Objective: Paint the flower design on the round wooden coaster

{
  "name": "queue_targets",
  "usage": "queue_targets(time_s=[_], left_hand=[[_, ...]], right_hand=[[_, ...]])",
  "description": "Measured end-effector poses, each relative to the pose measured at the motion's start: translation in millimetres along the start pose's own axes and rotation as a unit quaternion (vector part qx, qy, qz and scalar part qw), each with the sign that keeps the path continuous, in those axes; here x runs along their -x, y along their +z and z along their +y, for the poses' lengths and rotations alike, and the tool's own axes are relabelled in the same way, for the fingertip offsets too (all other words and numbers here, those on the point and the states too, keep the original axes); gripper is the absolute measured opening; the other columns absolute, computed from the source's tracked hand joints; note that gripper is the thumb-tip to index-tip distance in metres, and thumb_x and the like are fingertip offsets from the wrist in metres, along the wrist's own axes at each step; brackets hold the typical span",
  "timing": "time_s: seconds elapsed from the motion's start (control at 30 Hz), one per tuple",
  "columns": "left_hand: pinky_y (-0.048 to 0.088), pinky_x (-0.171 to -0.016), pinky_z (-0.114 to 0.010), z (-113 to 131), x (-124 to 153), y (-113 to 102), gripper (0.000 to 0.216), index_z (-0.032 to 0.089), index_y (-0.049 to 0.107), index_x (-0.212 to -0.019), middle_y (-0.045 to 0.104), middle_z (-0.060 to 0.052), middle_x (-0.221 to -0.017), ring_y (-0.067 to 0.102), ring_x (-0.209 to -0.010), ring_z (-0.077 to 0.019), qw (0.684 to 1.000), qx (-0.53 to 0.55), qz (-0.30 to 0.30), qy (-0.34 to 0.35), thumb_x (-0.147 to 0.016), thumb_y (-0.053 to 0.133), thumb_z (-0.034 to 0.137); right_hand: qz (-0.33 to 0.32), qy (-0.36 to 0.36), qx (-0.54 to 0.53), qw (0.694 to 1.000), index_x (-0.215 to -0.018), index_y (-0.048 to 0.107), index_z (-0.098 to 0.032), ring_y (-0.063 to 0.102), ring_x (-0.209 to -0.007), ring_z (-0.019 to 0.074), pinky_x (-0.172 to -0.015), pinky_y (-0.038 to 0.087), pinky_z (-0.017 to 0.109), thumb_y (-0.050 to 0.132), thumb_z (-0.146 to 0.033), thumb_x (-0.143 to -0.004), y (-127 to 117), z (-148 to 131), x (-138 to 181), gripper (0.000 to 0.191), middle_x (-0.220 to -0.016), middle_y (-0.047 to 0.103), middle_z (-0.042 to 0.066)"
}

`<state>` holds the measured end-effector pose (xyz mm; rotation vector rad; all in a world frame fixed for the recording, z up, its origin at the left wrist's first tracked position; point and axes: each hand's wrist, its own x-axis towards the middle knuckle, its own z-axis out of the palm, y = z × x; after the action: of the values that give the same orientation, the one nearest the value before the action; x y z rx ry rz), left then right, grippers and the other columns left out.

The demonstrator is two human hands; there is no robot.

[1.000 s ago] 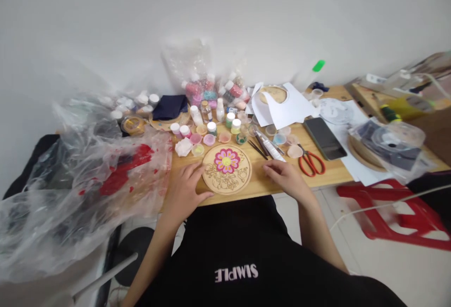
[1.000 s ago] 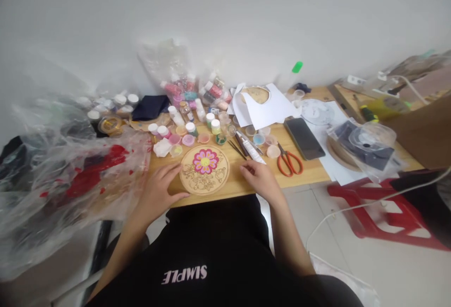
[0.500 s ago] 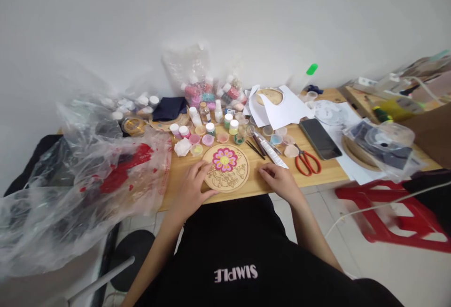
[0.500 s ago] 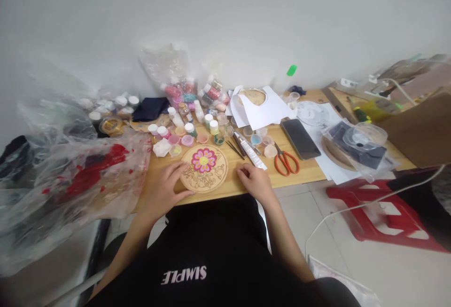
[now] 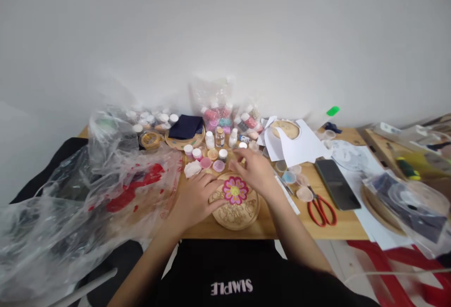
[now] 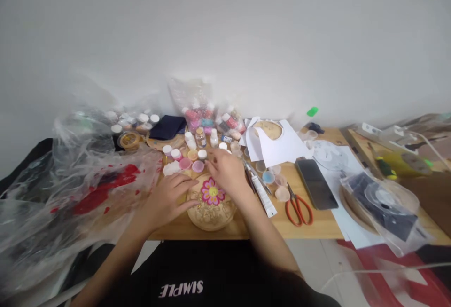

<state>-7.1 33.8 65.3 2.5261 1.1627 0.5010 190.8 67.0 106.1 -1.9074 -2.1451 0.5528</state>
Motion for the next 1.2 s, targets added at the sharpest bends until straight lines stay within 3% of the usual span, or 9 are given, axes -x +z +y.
queue_targets(time_s=[0.07, 0.17, 0.3, 0.47, 0.63, 0.73, 0.93, 1.1, 1.2], left_hand=[[0.051, -0.090, -0.046, -2.9, -11.9, -8.6, 0.029, 0.019, 0.064, -0.113, 0.067, -0.009, -0.109, 0.060, -0.105, -0.0280, 0.999, -0.032, 0.014, 0.008, -0.089, 0.061, 0.036], [0.050, -0.091, -0.046, -9.7, -23.4, -13.6, 0.024, 0.017, 0.064, -0.111, 0.066, -0.009, -0.110, 0.059, -0.107, -0.0285, 0.998, -0.060, 0.011, -0.002, -0.092, 0.055, 0.029], [0.050, -0.089, -0.044, -18.9, -29.8, -4.6, 0.021, 0.017, 0.065, -0.106, 0.066, -0.009, -0.107, 0.060, -0.103, -0.0270, 0.998, -0.046, 0.019, -0.027, -0.092, 0.053, 0.026], [0.050, -0.089, -0.043, -20.1, -36.6, 12.5, 0.016, 0.021, 0.066, -0.102, 0.067, -0.006, -0.108, 0.061, -0.103, -0.0254, 0.993, -0.002, 0.099, -0.071, -0.089, 0.056, 0.023], [0.048, -0.097, -0.046, -17.2, -45.5, 27.1, 0.032, 0.019, 0.058, -0.120, 0.064, -0.009, -0.120, 0.059, -0.113, -0.0258, 0.962, 0.072, 0.213, -0.152, -0.089, 0.055, 0.023], [0.047, -0.100, -0.048, -11.8, -52.2, 31.5, 0.042, 0.019, 0.055, -0.126, 0.062, -0.011, -0.124, 0.057, -0.118, -0.0277, 0.949, 0.102, 0.247, -0.166, -0.085, 0.062, 0.028], [0.052, -0.087, -0.038, 13.6, -55.7, 21.1, 0.024, 0.025, 0.065, -0.108, 0.071, -0.004, -0.103, 0.065, -0.098, -0.0225, 0.938, 0.207, 0.232, -0.154, -0.084, 0.063, 0.030], [0.053, -0.085, -0.034, 24.3, -50.0, 22.0, 0.023, 0.024, 0.067, -0.106, 0.072, -0.003, -0.102, 0.066, -0.096, -0.0205, 0.929, 0.238, 0.250, -0.135, -0.083, 0.063, 0.026], [0.053, -0.086, -0.035, 24.7, -47.8, 24.8, 0.024, 0.024, 0.067, -0.105, 0.073, -0.003, -0.104, 0.066, -0.098, -0.0214, 0.932, 0.224, 0.245, -0.148, -0.082, 0.064, 0.027]], right_hand=[[-0.019, -0.004, 0.062, 0.998, -0.128, 0.054, -0.019, 0.066, -0.103, 0.0253, -0.079, 0.047, 0.033, 0.048, -0.038, -0.094, 4.0, -14.0, -26.0, 0.039, -0.119, 0.067, 0.013], [-0.052, -0.012, 0.102, 0.993, -0.123, 0.057, -0.014, 0.067, -0.102, 0.0304, -0.079, 0.049, 0.038, 0.050, -0.035, -0.093, 9.8, -23.8, -48.9, 0.037, -0.116, 0.067, 0.020], [-0.090, -0.054, 0.133, 0.986, -0.115, 0.062, -0.014, 0.068, -0.103, 0.0298, -0.081, 0.049, 0.037, 0.051, -0.033, -0.093, 9.0, -19.6, -57.7, 0.031, -0.110, 0.070, 0.018], [-0.099, -0.090, 0.151, 0.980, -0.108, 0.065, -0.014, 0.068, -0.101, 0.0270, -0.079, 0.048, 0.033, 0.050, -0.031, -0.094, 7.6, -11.9, -61.8, 0.026, -0.107, 0.072, 0.016], [-0.064, -0.097, 0.155, 0.981, -0.108, 0.063, -0.013, 0.067, -0.100, 0.0246, -0.078, 0.046, 0.031, 0.044, -0.027, -0.097, -6.9, -9.1, -51.6, 0.026, -0.108, 0.070, 0.016], [-0.044, -0.141, 0.135, 0.980, -0.111, 0.061, -0.017, 0.066, -0.100, 0.0224, -0.079, 0.046, 0.030, 0.041, -0.030, -0.099, -25.0, -6.2, -34.5, 0.027, -0.108, 0.070, 0.012], [0.024, -0.219, 0.030, 0.975, -0.105, 0.062, -0.018, 0.065, -0.087, 0.0205, -0.073, 0.044, 0.030, 0.041, -0.033, -0.098, -43.2, 1.3, -10.1, 0.027, -0.094, 0.069, 0.007], [0.025, -0.201, -0.007, 0.979, -0.098, 0.064, -0.020, 0.062, -0.074, 0.0179, -0.065, 0.040, 0.027, 0.058, -0.043, -0.090, -43.0, 3.0, -5.2, 0.025, -0.083, 0.069, 0.003], [0.011, -0.201, 0.018, 0.979, -0.095, 0.063, -0.018, 0.062, -0.075, 0.0188, -0.065, 0.040, 0.028, 0.058, -0.041, -0.090, -43.9, 3.4, -4.0, 0.024, -0.083, 0.067, 0.004]])
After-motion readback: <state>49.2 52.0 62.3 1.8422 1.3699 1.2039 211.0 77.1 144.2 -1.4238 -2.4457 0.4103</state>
